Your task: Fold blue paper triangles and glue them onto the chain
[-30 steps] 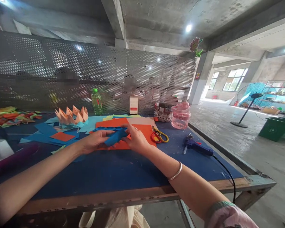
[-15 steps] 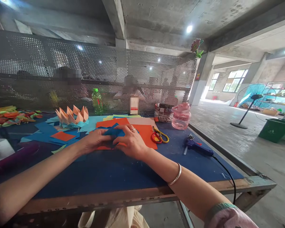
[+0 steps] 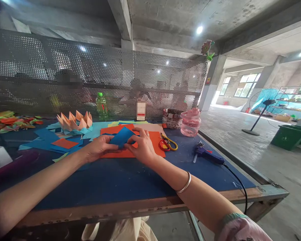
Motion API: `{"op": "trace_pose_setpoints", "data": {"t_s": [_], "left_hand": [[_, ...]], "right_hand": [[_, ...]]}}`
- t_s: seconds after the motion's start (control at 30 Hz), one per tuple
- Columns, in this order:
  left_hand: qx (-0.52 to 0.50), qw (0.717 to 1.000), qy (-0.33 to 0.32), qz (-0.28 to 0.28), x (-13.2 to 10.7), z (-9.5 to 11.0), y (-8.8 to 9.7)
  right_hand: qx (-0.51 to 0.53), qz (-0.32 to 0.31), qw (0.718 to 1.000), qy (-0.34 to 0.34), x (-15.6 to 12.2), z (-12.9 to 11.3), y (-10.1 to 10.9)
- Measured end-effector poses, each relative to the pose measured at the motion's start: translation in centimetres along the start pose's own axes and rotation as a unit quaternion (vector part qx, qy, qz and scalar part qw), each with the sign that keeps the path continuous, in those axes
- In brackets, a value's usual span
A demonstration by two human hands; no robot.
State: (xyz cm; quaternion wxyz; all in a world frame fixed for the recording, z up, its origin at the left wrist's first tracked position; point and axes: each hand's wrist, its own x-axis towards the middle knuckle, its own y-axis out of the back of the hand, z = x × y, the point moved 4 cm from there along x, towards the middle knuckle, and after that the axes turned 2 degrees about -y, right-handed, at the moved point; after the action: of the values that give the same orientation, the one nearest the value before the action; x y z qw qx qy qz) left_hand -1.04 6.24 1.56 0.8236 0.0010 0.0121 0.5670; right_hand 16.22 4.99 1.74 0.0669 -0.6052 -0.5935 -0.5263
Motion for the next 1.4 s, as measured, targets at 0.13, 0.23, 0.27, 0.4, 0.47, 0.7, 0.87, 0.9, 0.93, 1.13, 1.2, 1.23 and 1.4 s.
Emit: {"op": "trace_pose_setpoints", "data": {"t_s": [0.13,0.23,0.27,0.4,0.47,0.7,0.87,0.9,0.93,1.13,1.2,1.23,1.4], "left_hand": [[0.005,1.0,-0.009,-0.013,-0.1,0.2,-0.3],[0.014,1.0,-0.009,-0.02,-0.2,0.2,-0.5],[0.015,1.0,-0.009,-0.021,-0.1,0.2,-0.5],[0.02,0.999,-0.011,-0.034,-0.1,0.1,-0.5],[0.026,0.998,-0.015,-0.047,0.0,0.1,-0.5],[0.061,0.996,-0.046,-0.036,0.1,-0.2,-0.5],[0.055,0.998,-0.039,0.007,0.4,-0.3,-0.4],[0.05,0.998,-0.037,0.012,0.4,-0.3,-0.5],[0.046,0.998,-0.035,0.016,0.4,-0.3,-0.5],[0.037,0.998,-0.024,0.033,0.2,-0.3,-0.6],[0.035,0.998,-0.022,0.039,0.2,-0.2,-0.6],[0.035,0.998,-0.022,0.041,0.1,-0.2,-0.6],[0.035,0.998,-0.017,0.049,0.1,-0.2,-0.3]], "right_hand": [[0.043,-0.03,0.996,-0.07,0.1,0.6,-0.4],[0.063,-0.049,0.991,-0.104,0.2,0.8,-0.8],[0.065,-0.051,0.99,-0.111,0.2,0.9,-0.9],[0.067,-0.044,0.989,-0.125,0.2,1.0,-0.9],[0.068,-0.043,0.988,-0.132,0.2,1.1,-0.9],[0.07,-0.042,0.987,-0.14,0.1,1.0,-0.9],[0.073,-0.038,0.987,-0.137,0.2,0.9,-1.0],[0.074,-0.038,0.987,-0.137,0.1,0.9,-1.0],[0.074,-0.037,0.987,-0.137,0.1,0.8,-1.0],[0.078,-0.038,0.987,-0.137,0.1,0.7,-0.9],[0.079,-0.037,0.987,-0.134,0.1,0.7,-0.9],[0.081,-0.038,0.987,-0.134,0.1,0.7,-1.0],[0.144,0.003,0.972,-0.184,-0.2,1.4,-1.1]]}}
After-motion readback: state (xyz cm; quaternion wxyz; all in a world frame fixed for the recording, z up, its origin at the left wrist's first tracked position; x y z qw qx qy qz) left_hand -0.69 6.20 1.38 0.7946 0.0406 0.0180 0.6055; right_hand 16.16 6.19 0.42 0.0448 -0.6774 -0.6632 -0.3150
